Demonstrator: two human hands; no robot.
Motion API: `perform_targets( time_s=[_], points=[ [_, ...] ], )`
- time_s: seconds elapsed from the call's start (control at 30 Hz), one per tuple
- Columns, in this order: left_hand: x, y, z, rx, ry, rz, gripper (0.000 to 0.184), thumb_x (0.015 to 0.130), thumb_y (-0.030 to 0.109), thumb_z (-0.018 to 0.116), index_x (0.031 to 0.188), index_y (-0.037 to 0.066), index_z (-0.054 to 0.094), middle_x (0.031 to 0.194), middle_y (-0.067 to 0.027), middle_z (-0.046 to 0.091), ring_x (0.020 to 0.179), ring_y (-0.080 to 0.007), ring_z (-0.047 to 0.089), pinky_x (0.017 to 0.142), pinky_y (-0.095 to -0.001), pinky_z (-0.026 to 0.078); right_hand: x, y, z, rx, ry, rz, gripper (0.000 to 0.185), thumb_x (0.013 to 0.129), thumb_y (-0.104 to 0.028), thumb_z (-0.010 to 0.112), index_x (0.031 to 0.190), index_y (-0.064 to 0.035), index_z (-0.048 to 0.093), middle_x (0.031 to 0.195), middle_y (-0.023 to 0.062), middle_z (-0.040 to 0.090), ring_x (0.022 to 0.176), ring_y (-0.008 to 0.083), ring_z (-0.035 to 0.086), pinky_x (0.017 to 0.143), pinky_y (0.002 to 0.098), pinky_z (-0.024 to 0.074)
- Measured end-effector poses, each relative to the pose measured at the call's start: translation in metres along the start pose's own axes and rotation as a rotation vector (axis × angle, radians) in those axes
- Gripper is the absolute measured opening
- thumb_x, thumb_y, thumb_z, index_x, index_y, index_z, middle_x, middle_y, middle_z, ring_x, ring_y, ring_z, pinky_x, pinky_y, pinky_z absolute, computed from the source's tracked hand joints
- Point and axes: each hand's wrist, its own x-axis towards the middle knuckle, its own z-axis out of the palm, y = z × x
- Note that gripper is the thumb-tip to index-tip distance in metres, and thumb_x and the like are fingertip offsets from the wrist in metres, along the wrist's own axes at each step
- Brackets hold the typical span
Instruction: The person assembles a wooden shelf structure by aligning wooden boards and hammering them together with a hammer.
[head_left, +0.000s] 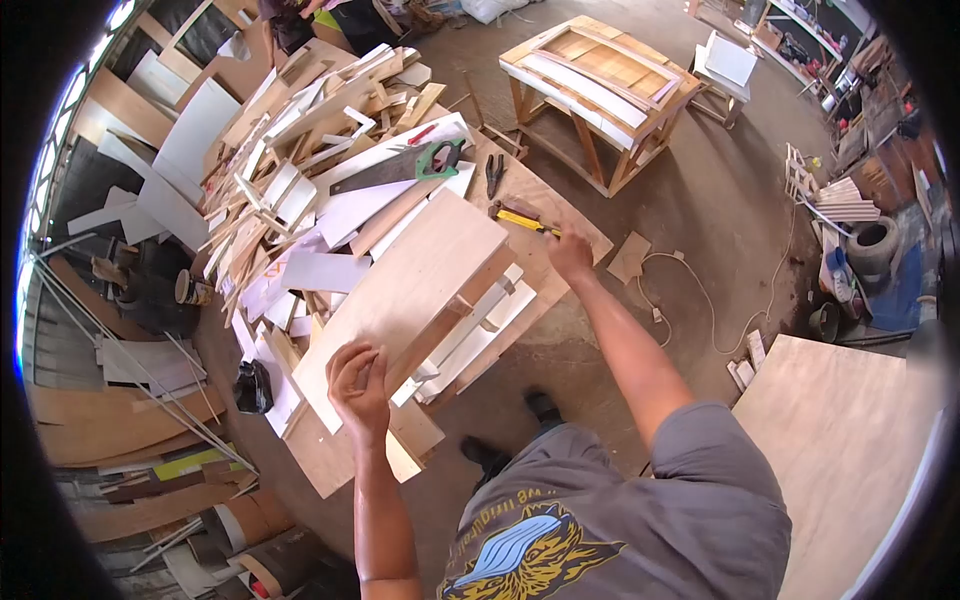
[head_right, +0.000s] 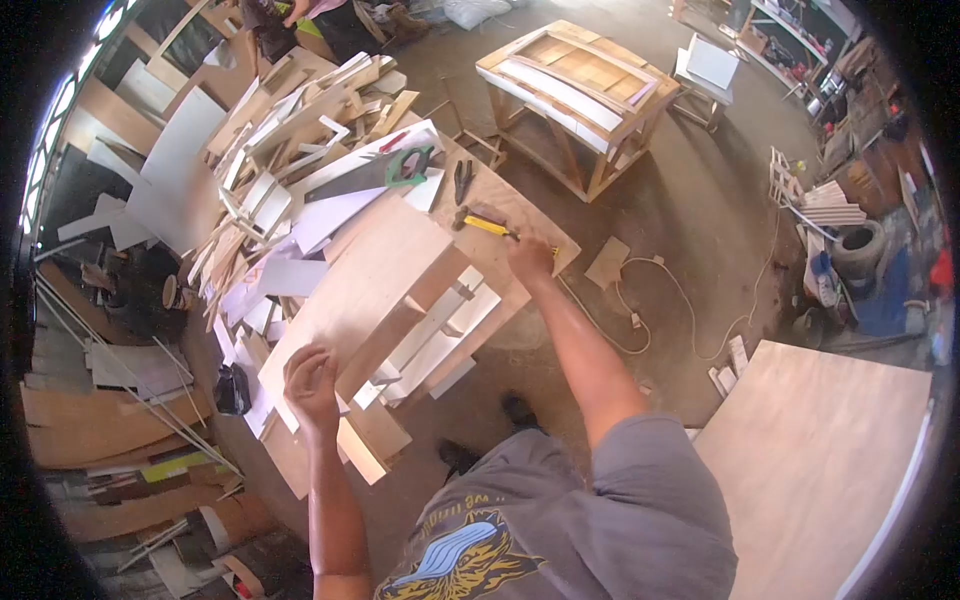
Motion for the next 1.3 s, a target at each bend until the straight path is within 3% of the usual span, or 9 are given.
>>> perform_targets(
  time_s=[0.2, 0.37, 0.43, 0.5, 0.57, 0.67, 0.77, 0.87, 1.3],
  points=[
    [-0.001, -0.008, 0.001, -0.284, 0.061, -0.132, 0.009, 0.091, 0.0, 0.082, 0.1, 0.0, 0.079, 0.112, -0.0096, 0.076, 0.118, -0.0227, 0.068, 0.103, -0.0387, 0.053, 0.016, 0.055, 0.049, -0.356, -0.304, 0.007, 0.068, 0.099, -0.034, 0.067, 0.161, -0.0112, 0.047, 0.166, 0.0154, 0.046, 0.154, 0.0344, 0.043, 0.126, 0.0573, 0.0328],
    [-0.004, -0.035, -0.022, -0.311, 0.129, -0.181, 0.013, 0.091, 0.0, 0.083, 0.104, -0.001, 0.079, 0.112, -0.0103, 0.077, 0.111, -0.0185, 0.069, 0.1, -0.0346, 0.054, 0.034, 0.102, 0.116, -0.665, -0.328, -0.002, 0.063, 0.103, -0.037, 0.058, 0.161, -0.0139, 0.048, 0.164, 0.0153, 0.048, 0.154, 0.0372, 0.042, 0.125, 0.0572, 0.0335],
    [-0.003, -0.044, -0.039, -0.241, 0.169, -0.207, 0.013, 0.09, 0.0, 0.083, 0.103, -0.002, 0.079, 0.112, -0.0105, 0.077, 0.11, -0.0192, 0.07, 0.099, -0.0342, 0.054, 0.03, 0.142, 0.162, -0.577, -0.109, -0.046, 0.06, 0.101, -0.035, 0.062, 0.155, -0.0096, 0.054, 0.155, 0.0197, 0.057, 0.143, 0.0388, 0.055, 0.119, 0.055, 0.0432],
    [-0.004, -0.05, -0.056, -0.16, 0.182, -0.155, 0.012, 0.09, 0.0, 0.083, 0.101, -0.002, 0.08, 0.114, -0.0107, 0.077, 0.109, -0.0206, 0.071, 0.101, -0.0345, 0.053, 0.022, 0.065, 0.073, -0.353, -0.589, 0.078, 0.055, 0.098, -0.033, 0.067, 0.145, -0.0044, 0.061, 0.137, 0.0248, 0.069, 0.126, 0.0422, 0.068, 0.105, 0.0535, 0.0541],
    [-0.008, -0.065, -0.07, -0.228, 0.163, -0.137, 0.011, 0.089, 0.002, 0.084, 0.099, -0.002, 0.081, 0.115, -0.0112, 0.078, 0.111, -0.0209, 0.07, 0.102, -0.0349, 0.052, 0.021, 0.094, 0.098, -0.059, -0.374, -0.018, 0.048, 0.093, -0.032, 0.074, 0.129, -0.001, 0.068, 0.117, 0.028, 0.075, 0.115, 0.0469, 0.071, 0.095, 0.0571, 0.0565],
    [-0.017, -0.081, -0.081, -0.267, 0.092, -0.079, 0.01, 0.088, 0.004, 0.085, 0.098, 0.003, 0.084, 0.123, -0.0103, 0.078, 0.132, -0.0259, 0.063, 0.111, -0.0418, 0.049, 0.012, 0.083, 0.081, 0.023, -0.129, -0.136, 0.036, 0.097, -0.032, 0.075, 0.116, -0.0017, 0.073, 0.093, 0.018, 0.077, 0.09, 0.0349, 0.077, 0.073, 0.0494, 0.0581],
    [-0.025, -0.092, -0.085, -0.249, 0.017, -0.066, 0.009, 0.087, 0.008, 0.087, 0.096, 0.008, 0.085, 0.127, -0.0071, 0.078, 0.143, -0.0281, 0.055, 0.118, -0.0469, 0.041, -0.01, 0.052, 0.023, 0.348, -0.273, 0.187, 0.03, 0.103, -0.033, 0.071, 0.107, -0.0034, 0.074, 0.073, 0.003, 0.064, 0.057, 0.0152, 0.062, 0.05, 0.0351, 0.0463],
    [-0.027, -0.098, -0.088, -0.205, -0.018, -0.048, 0.009, 0.086, 0.014, 0.089, 0.094, 0.011, 0.087, 0.128, -0.0034, 0.078, 0.148, -0.0281, 0.051, 0.124, -0.0501, 0.032, -0.027, 0.044, -0.024, 0.525, -0.256, 0.262, 0.027, 0.109, -0.031, 0.065, 0.114, -0.0055, 0.073, 0.067, -0.006, 0.052, 0.048, 0.0036, 0.042, 0.042, 0.0262, 0.0315],
    [-0.029, -0.112, -0.078, -0.186, -0.023, 0.053, 0.014, 0.084, 0.028, 0.09, 0.095, 0.02, 0.089, 0.136, 0.0007, 0.073, 0.152, -0.028, 0.041, 0.129, -0.0546, 0.007, -0.18, -0.169, -0.218, 0.826, -0.262, 0.05, 0.054, 0.112, -0.017, 0.058, 0.163, -0.0189, 0.041, 0.072, -0.0014, 0.053, 0.052, 0.0049, 0.046, 0.042, 0.0224, 0.0395]
  ],
)
